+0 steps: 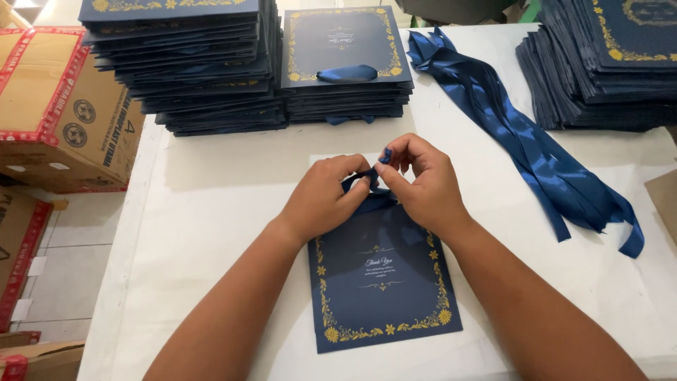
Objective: Threading and tying blue satin ribbons onto gift bags to create handles and decorative bows.
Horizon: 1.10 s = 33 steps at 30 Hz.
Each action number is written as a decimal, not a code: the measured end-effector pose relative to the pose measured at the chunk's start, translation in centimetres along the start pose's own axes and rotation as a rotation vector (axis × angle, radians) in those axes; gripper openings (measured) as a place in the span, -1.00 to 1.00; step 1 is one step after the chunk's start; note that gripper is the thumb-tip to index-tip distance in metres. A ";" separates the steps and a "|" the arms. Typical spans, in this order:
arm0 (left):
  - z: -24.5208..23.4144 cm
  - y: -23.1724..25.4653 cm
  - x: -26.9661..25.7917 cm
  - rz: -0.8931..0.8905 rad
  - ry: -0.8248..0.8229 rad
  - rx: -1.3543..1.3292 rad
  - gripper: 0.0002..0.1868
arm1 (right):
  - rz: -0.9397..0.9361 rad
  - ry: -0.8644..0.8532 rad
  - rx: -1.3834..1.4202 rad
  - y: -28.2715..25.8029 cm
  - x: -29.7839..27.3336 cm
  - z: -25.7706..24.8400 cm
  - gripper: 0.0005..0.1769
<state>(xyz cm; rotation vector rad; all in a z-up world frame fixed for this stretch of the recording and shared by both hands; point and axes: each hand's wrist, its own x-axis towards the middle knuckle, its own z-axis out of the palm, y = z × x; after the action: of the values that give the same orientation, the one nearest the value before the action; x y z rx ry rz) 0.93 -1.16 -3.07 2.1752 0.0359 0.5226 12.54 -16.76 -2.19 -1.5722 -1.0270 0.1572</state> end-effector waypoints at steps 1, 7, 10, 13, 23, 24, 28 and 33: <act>0.1 0.2 0.0 0.001 0.000 -0.001 -0.87 | 0.000 0.000 -0.001 -0.3 0.1 -0.1 -0.91; 0.3 0.5 0.2 0.130 -0.080 0.117 -0.77 | -0.093 -0.100 -0.137 -1.1 0.7 -1.6 -0.85; 0.1 0.4 0.4 0.175 -0.090 0.150 -0.80 | -0.146 -0.212 -0.275 -2.0 0.9 -2.6 -0.93; 0.0 0.4 0.4 0.182 -0.103 0.142 -0.80 | -0.113 -0.252 -0.292 -2.7 1.0 -3.2 -0.92; -1.3 0.7 0.3 0.043 -0.045 0.085 -0.78 | -0.188 -0.116 -0.243 -3.1 1.2 -3.5 -0.91; -2.3 1.7 0.3 -0.056 -0.056 0.070 -0.66 | -0.252 -0.034 -0.227 -3.2 1.3 -3.7 -0.89; -5.4 6.2 -0.4 0.043 -0.048 0.169 -0.60 | -0.407 0.120 -0.191 -7.7 1.3 -4.9 -0.95; -6.9 14.2 -5.0 0.248 -0.120 0.337 -0.79 | -0.640 0.252 -0.251 -14.5 -1.5 -6.9 -0.86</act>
<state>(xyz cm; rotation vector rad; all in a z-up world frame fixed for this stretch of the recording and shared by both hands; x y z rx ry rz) -8.49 -5.78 9.78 2.5555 -0.2285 0.5552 8.39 -23.96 11.61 -1.3598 -1.3270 -0.6136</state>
